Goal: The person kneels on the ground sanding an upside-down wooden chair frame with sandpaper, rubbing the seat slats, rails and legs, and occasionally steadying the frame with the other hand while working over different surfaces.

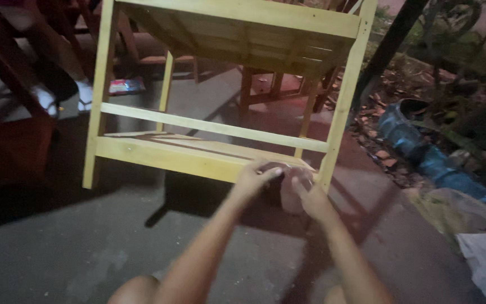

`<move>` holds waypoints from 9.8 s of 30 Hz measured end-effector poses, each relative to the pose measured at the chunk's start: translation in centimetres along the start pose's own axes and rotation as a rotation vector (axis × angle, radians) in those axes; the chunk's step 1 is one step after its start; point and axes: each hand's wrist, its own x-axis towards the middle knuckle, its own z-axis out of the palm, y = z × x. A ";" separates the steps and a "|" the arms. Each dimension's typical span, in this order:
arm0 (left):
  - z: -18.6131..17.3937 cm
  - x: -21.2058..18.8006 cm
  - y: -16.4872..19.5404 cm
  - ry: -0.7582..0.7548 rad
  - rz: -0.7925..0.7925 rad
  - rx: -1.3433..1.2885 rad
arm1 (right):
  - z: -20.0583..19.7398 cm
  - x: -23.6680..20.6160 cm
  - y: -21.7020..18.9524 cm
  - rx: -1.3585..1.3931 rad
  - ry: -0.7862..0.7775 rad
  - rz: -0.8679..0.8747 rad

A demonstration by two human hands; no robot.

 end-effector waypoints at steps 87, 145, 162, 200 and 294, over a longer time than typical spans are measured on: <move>-20.9 1.4 -6.4 0.692 0.109 1.335 | 6.2 -2.2 4.9 -0.765 0.401 -0.401; -22.4 0.4 -8.6 0.600 0.210 1.235 | 16.5 4.1 -1.5 -0.941 -0.155 -0.939; -23.0 -1.0 -5.9 0.493 0.146 1.178 | 20.6 4.3 -4.3 -0.942 -0.207 -0.981; -28.8 -1.5 -8.3 0.596 0.188 1.290 | 9.8 2.8 -0.7 -1.015 -0.251 -1.013; -29.6 -3.6 -5.8 0.968 0.143 0.869 | 40.6 8.4 -8.1 -1.066 -0.453 -1.074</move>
